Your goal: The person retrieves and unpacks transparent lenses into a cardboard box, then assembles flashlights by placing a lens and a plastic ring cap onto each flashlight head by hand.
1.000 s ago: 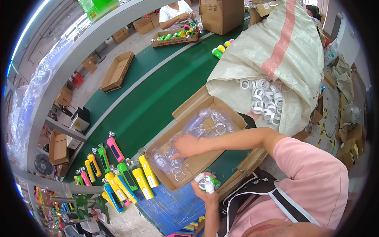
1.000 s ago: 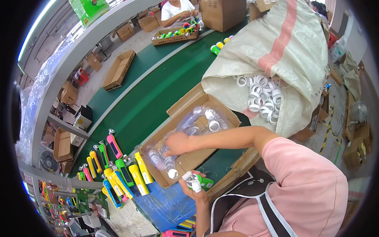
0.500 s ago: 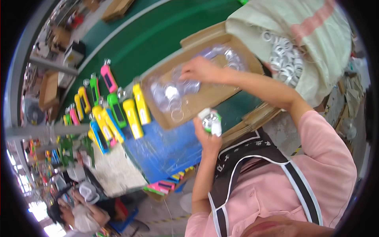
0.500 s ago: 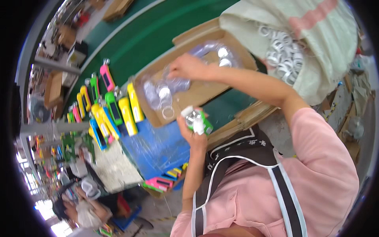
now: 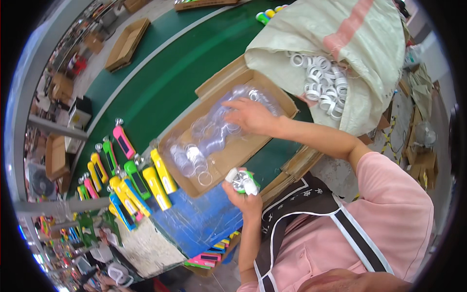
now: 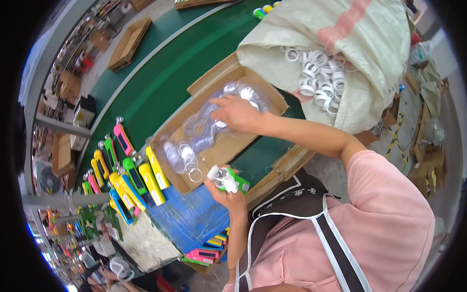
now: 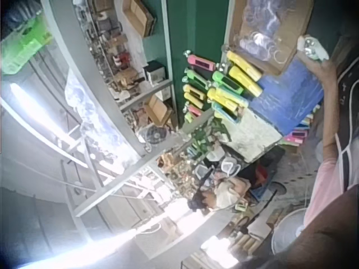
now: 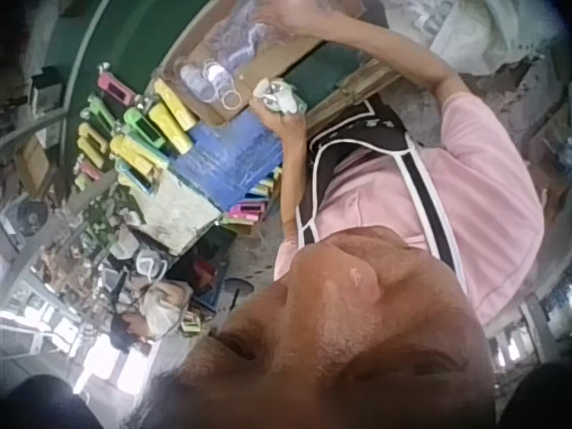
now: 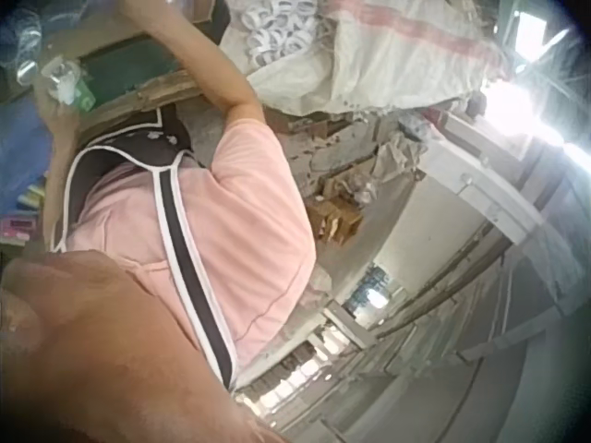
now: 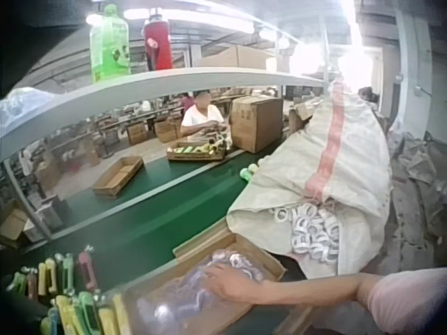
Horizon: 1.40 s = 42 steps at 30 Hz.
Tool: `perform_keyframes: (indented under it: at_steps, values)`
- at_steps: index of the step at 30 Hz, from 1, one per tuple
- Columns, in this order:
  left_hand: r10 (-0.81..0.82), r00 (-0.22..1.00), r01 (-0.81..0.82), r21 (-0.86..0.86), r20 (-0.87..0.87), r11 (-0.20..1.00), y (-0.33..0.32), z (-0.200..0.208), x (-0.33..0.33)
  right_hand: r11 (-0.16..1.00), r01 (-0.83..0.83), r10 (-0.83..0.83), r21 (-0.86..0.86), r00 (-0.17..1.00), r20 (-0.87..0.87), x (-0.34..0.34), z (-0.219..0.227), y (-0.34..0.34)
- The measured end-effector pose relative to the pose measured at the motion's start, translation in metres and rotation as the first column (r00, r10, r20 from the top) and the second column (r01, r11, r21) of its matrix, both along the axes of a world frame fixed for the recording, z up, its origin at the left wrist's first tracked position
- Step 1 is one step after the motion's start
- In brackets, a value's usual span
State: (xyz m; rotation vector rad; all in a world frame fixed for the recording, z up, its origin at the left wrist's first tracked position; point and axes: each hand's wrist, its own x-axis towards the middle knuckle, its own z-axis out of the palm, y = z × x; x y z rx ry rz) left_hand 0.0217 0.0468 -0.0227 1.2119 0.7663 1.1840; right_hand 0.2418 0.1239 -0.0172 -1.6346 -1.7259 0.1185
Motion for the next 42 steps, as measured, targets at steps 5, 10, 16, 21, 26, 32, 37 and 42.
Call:
perform_keyframes:
  at_steps: [5, 10, 16, 21, 26, 32, 37, 42]
  values:
    - [0.040, 0.986, -0.029, 0.072, -0.164, 0.997, -0.002, 0.006, 0.013, 0.866, -0.348, -0.059, -0.358, 0.640, -0.766, -0.008, 0.077, -0.061]
    - [-0.024, 0.943, 0.119, 0.272, -0.331, 0.955, -0.005, -0.012, 0.004, 0.712, -0.478, -0.100, -0.514, 0.656, -0.748, -0.022, 0.085, -0.090]
    - [-0.221, 0.862, 0.394, 0.330, -0.456, 0.858, 0.003, -0.007, 0.002, 0.730, -0.489, 0.059, -0.478, 0.741, -0.669, -0.010, 0.073, -0.099]
    - [-0.357, 0.909, 0.338, -0.120, -0.217, 0.933, 0.006, -0.016, 0.000, 0.765, -0.490, 0.024, -0.419, 0.671, -0.741, 0.003, 0.079, -0.092]
    - [-0.123, 0.929, 0.241, 0.319, -0.348, 0.917, 0.000, -0.003, 0.003, 0.569, 0.708, -0.661, -0.418, 0.696, 0.281, 0.177, 0.065, -0.060]
    - [-0.109, 0.965, 0.141, 0.123, -0.238, 0.982, 0.006, 0.012, 0.002, 0.527, 0.762, -0.652, -0.375, 0.646, 0.396, 0.260, -0.013, -0.046]
    - [-0.096, 0.985, 0.175, -0.777, 0.146, 0.605, -0.002, 0.036, -0.011, 0.849, 0.517, -0.509, -0.110, 0.855, 0.099, 0.222, -0.015, -0.075]
    - [-0.141, 0.937, 0.328, -0.673, 0.318, 0.663, -0.023, 0.042, -0.015, 0.940, -0.204, 0.079, -0.274, 0.910, -0.408, -0.005, 0.085, -0.114]
